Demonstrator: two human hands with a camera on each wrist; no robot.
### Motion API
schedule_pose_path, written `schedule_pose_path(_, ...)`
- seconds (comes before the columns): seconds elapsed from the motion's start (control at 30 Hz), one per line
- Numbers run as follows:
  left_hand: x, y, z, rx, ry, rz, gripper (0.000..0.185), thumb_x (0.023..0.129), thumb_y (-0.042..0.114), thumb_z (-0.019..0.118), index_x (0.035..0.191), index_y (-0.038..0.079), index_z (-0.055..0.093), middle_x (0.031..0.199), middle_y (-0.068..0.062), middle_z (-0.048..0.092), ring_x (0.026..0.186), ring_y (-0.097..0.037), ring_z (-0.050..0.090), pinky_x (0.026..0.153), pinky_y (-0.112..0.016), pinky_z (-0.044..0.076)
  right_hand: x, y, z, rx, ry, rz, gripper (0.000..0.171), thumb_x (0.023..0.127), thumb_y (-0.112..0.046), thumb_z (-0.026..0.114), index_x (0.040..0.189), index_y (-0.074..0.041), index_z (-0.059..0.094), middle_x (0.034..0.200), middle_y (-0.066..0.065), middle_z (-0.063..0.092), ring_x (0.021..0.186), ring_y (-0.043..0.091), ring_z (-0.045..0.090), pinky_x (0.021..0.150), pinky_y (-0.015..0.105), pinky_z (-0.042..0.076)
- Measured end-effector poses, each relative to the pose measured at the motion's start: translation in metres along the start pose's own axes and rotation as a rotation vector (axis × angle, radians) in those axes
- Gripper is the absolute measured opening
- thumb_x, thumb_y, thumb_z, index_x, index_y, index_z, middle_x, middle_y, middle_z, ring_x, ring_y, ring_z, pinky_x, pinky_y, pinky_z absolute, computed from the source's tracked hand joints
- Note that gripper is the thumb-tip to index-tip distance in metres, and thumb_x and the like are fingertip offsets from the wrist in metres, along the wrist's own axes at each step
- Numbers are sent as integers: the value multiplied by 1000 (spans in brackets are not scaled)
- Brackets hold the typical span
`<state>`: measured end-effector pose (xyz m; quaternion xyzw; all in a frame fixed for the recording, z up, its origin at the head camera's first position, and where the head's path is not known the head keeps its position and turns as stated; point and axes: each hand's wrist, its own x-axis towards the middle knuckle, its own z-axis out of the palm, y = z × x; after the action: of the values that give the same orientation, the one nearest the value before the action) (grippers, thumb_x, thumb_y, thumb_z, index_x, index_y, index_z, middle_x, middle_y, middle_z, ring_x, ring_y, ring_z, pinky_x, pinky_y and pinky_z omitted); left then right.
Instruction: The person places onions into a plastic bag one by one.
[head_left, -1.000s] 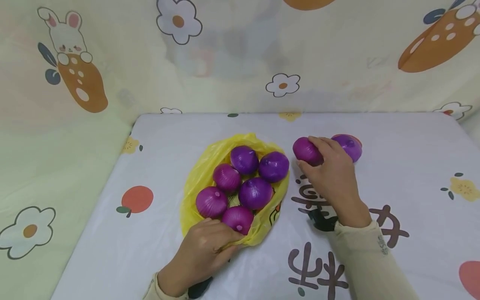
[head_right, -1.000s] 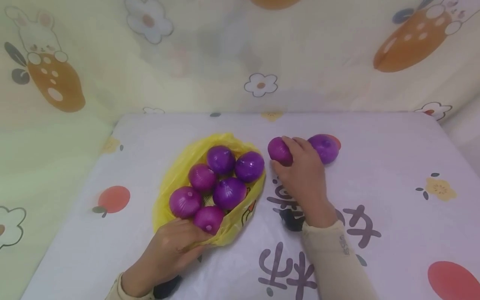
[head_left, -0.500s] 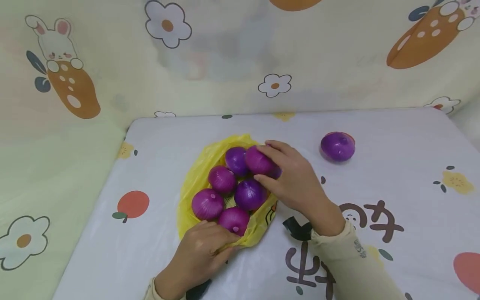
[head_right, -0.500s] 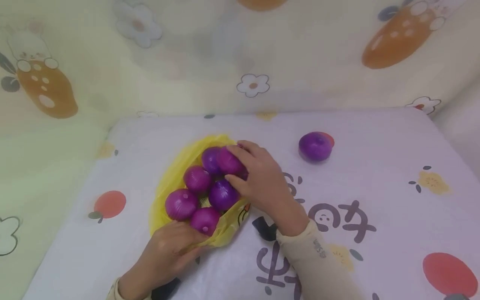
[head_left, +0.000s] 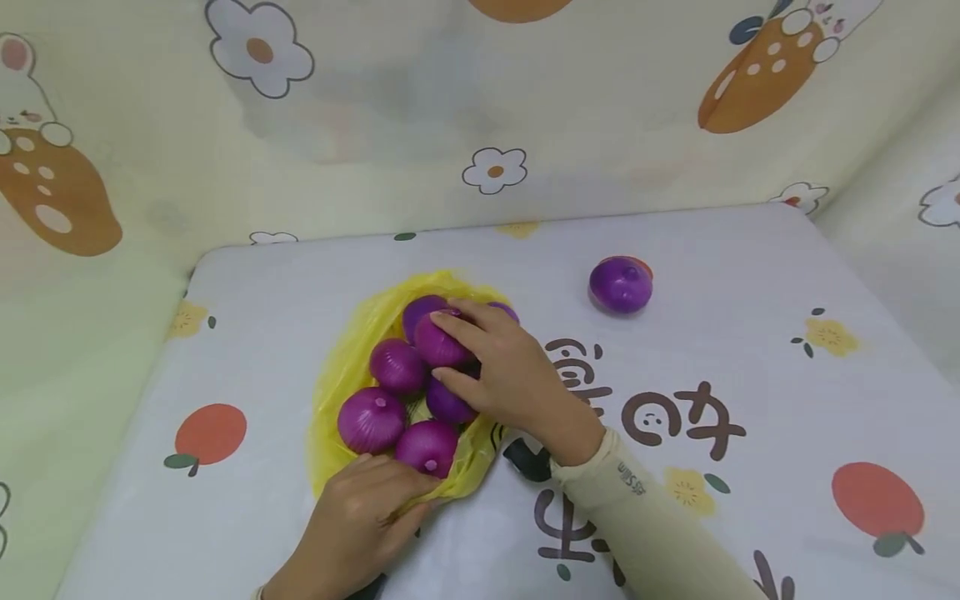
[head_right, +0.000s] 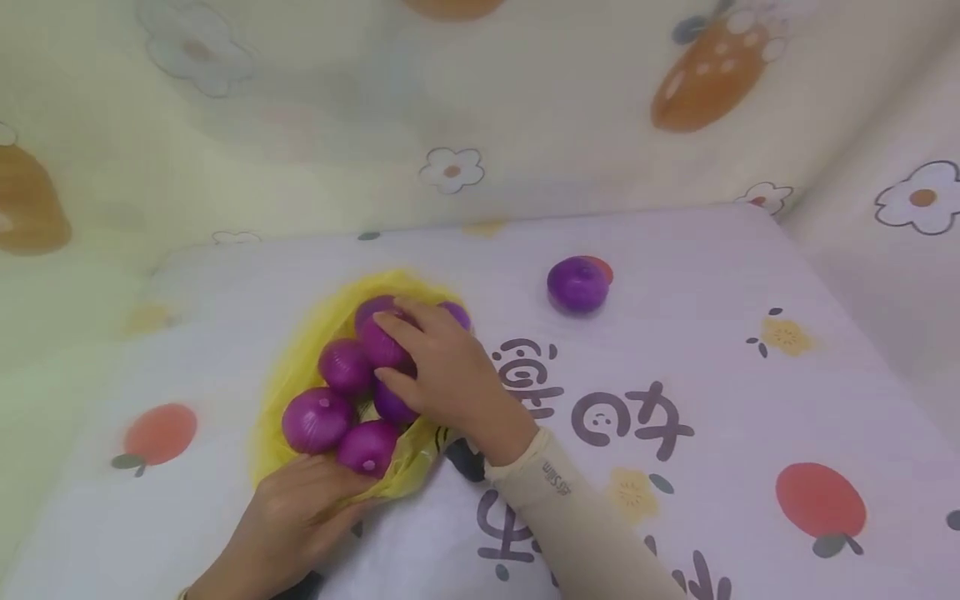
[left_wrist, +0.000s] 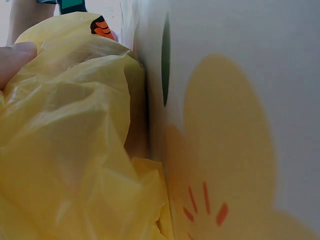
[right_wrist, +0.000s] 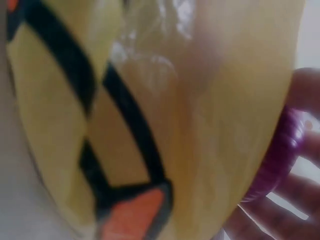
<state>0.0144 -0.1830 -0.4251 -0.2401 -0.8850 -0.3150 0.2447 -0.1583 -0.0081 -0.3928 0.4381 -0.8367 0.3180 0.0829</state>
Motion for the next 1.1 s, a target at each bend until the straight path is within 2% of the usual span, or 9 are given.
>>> schedule_pose_path(0.17, -5, -2, -4, 7, 6, -14, 24, 101, 36, 69, 99, 15, 81, 89, 8, 77, 79, -8, 68, 78, -22, 54, 3, -4, 7, 18, -28, -3, 53, 94, -33, 75, 141, -12, 66, 147, 16, 59, 133, 32, 58, 107, 47, 51)
schedule_pose_path(0.37, -3, -2, 0, -12, -7, -36, 34, 103, 43, 62, 99, 16, 81, 90, 10, 77, 80, -6, 68, 80, -21, 55, 2, -2, 4, 8, -75, 31, 55, 94, -34, 75, 144, -14, 64, 150, 15, 56, 135, 32, 56, 109, 47, 50)
schedule_pose_path(0.43, -3, -3, 2, -17, -2, -25, 35, 103, 44, 61, 99, 15, 81, 89, 10, 77, 79, -5, 68, 79, -20, 54, 0, 1, 1, 8, -68, 44, 56, 94, -35, 74, 145, -13, 63, 150, 15, 55, 136, 32, 54, 109, 46, 50)
schedule_pose_path(0.73, -1, -11, 5, -28, 78, 103, 33, 105, 39, 61, 98, 13, 80, 86, 8, 76, 79, -9, 68, 75, -26, 51, -12, 35, -30, -2, 99, 192, 57, 95, -34, 73, 145, -9, 61, 151, 16, 55, 140, 33, 52, 114, 52, 44)
schedule_pose_path(0.93, -2, -9, 3, -32, 61, 83, 36, 107, 41, 57, 97, 14, 79, 86, 9, 76, 79, -8, 67, 76, -24, 51, -19, 73, -51, -35, 190, 335, 59, 93, -27, 73, 145, -5, 59, 149, 21, 55, 140, 38, 49, 117, 56, 38)
schedule_pose_path(1.1, -1, -9, 9, -46, 74, 91, 36, 107, 40, 56, 97, 14, 79, 86, 8, 76, 79, -9, 68, 76, -23, 51, -22, 102, -64, -94, 251, 422, 58, 89, -19, 77, 142, -3, 61, 148, 26, 54, 138, 44, 49, 113, 61, 41)
